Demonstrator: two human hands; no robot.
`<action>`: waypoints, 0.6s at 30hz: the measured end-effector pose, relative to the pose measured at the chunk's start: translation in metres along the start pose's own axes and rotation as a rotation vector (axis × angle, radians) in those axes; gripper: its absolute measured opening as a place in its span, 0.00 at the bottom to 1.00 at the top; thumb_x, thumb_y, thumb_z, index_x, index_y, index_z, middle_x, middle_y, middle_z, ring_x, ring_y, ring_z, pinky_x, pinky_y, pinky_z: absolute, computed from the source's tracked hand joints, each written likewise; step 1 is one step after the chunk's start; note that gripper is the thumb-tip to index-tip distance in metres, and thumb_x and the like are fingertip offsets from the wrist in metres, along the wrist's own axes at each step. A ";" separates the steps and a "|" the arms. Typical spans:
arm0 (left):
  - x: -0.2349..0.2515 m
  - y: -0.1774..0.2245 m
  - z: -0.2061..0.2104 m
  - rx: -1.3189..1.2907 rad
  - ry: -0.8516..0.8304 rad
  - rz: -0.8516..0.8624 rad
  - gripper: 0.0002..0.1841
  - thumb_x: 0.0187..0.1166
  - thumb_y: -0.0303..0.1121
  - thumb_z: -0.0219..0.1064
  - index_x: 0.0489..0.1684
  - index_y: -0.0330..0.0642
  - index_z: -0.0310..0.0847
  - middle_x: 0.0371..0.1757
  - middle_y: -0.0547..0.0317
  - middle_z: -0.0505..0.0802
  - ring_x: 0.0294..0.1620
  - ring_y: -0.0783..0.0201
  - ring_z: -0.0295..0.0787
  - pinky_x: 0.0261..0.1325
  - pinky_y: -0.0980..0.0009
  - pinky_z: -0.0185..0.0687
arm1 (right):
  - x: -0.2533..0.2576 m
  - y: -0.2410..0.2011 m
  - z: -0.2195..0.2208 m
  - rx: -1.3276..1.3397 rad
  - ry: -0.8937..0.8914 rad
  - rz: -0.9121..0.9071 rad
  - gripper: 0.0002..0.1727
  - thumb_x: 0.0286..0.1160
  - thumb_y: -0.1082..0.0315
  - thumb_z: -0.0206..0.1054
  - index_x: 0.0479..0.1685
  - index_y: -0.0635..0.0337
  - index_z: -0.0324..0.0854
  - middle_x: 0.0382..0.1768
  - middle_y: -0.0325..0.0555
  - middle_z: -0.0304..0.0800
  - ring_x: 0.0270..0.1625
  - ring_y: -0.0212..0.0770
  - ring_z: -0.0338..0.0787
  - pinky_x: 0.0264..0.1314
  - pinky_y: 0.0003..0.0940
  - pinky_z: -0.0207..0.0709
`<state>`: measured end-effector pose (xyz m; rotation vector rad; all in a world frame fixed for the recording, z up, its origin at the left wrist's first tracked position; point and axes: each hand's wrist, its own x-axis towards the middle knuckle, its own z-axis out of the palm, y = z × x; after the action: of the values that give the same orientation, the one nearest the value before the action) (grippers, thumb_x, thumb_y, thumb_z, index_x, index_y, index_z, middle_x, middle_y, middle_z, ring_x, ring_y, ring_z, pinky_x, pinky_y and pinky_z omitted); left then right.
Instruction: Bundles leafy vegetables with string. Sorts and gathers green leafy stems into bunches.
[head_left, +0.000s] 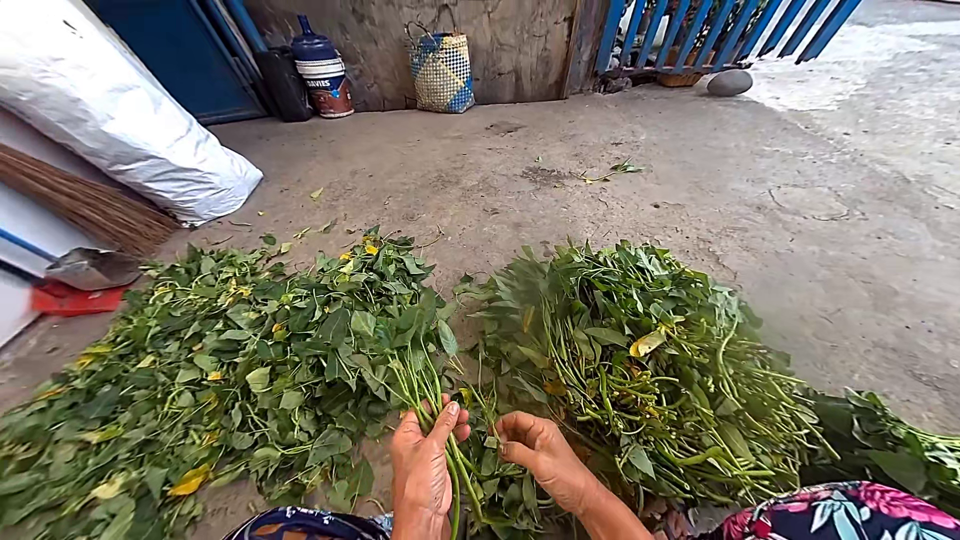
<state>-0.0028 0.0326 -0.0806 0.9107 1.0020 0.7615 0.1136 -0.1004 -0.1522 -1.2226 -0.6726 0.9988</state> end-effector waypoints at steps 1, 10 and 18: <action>0.000 0.000 -0.001 0.008 -0.022 0.004 0.10 0.76 0.14 0.67 0.52 0.23 0.78 0.42 0.38 0.93 0.36 0.50 0.95 0.36 0.61 0.95 | -0.003 -0.002 0.003 -0.038 -0.029 -0.026 0.11 0.73 0.73 0.67 0.51 0.65 0.86 0.41 0.40 0.90 0.42 0.32 0.87 0.48 0.30 0.83; -0.009 0.006 -0.012 0.006 -0.117 0.049 0.11 0.65 0.10 0.72 0.43 0.22 0.80 0.37 0.37 0.91 0.27 0.53 0.90 0.28 0.64 0.92 | -0.011 -0.018 0.015 -0.159 -0.143 0.019 0.11 0.74 0.69 0.66 0.50 0.63 0.85 0.40 0.40 0.89 0.40 0.30 0.86 0.45 0.28 0.81; -0.009 0.011 -0.016 -0.085 0.036 0.197 0.09 0.69 0.08 0.68 0.44 0.22 0.78 0.33 0.41 0.91 0.27 0.54 0.91 0.30 0.64 0.93 | -0.012 -0.009 0.029 -0.211 0.206 0.092 0.10 0.80 0.64 0.65 0.41 0.62 0.86 0.32 0.42 0.87 0.35 0.34 0.86 0.42 0.30 0.80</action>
<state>-0.0221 0.0339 -0.0715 0.9335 0.9128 0.9815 0.0860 -0.0987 -0.1351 -1.5304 -0.5744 0.8776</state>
